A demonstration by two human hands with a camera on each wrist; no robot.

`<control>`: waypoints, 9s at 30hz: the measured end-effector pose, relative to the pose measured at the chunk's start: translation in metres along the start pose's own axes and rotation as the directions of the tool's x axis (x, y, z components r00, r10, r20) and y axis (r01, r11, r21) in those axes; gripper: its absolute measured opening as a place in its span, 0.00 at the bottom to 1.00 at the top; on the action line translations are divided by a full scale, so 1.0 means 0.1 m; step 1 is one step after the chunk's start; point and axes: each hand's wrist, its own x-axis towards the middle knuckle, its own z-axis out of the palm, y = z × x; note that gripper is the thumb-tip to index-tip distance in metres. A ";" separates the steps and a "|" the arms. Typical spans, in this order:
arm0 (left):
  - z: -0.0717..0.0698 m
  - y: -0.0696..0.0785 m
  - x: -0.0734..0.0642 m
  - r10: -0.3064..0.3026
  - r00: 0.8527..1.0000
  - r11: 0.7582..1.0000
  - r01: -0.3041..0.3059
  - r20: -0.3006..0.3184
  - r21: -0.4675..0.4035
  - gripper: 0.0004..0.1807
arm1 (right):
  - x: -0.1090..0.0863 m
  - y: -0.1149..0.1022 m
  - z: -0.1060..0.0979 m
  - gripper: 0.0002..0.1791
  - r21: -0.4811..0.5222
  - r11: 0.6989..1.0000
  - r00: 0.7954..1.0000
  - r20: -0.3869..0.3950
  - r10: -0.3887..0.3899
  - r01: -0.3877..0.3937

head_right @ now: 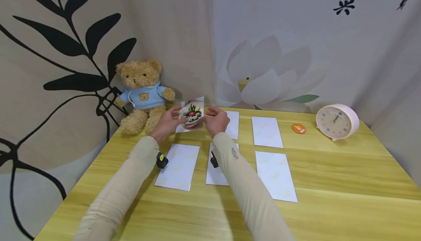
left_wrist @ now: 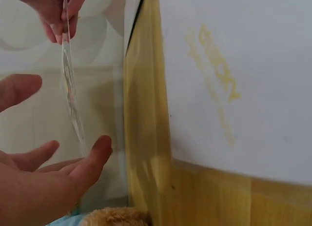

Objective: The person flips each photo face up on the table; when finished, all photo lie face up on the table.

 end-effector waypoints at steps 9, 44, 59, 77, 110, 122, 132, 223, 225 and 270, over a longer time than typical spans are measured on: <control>0.01 -0.10 0.09 0.013 1.000 0.997 -0.012 -0.003 0.078 0.40 | 0.03 0.11 0.01 0.19 -0.098 0.994 0.996 0.070 0.052 -0.045; 0.12 0.02 0.20 0.023 0.989 0.979 -0.052 0.143 0.199 0.32 | 0.11 0.00 -0.50 0.32 -0.229 0.973 0.859 0.501 0.101 0.019; 0.71 0.19 0.19 -0.017 0.937 0.994 -0.021 0.348 0.105 0.31 | 0.22 0.22 -1.28 0.30 -0.541 0.812 0.885 0.461 0.068 0.220; 0.89 0.22 0.27 -0.053 0.971 0.996 0.070 0.231 -0.064 0.29 | 0.21 0.38 -1.17 0.33 -0.622 0.700 0.873 0.487 -0.003 0.350; 1.08 0.22 0.32 0.125 0.958 0.918 -0.013 0.259 -0.396 0.28 | 0.14 0.15 -1.08 0.32 -0.448 0.854 0.858 0.514 0.004 0.265; 1.12 0.36 0.33 0.119 0.891 0.951 0.025 0.437 -0.310 0.26 | 0.15 0.03 -1.20 0.28 -0.127 0.979 0.912 0.399 -0.097 0.159; 1.06 0.47 0.22 0.141 0.917 0.990 -0.139 0.373 -0.032 0.31 | 0.10 0.03 -1.21 0.22 -0.035 0.978 0.960 0.203 -0.193 0.204; 1.80 0.64 0.05 0.024 0.837 0.978 0.094 0.546 -0.187 0.25 | 0.29 0.30 -2.50 0.34 -0.711 0.687 0.897 0.390 0.210 0.148; 1.87 0.65 0.06 0.011 0.841 0.971 0.121 0.541 -0.207 0.26 | 0.29 0.34 -2.50 0.34 -0.712 0.687 0.903 0.379 0.201 0.146; 2.25 0.69 0.05 0.129 0.963 0.886 -0.005 0.237 -0.464 0.26 | 0.21 0.30 -2.18 0.34 -0.483 0.863 0.896 0.436 0.090 0.148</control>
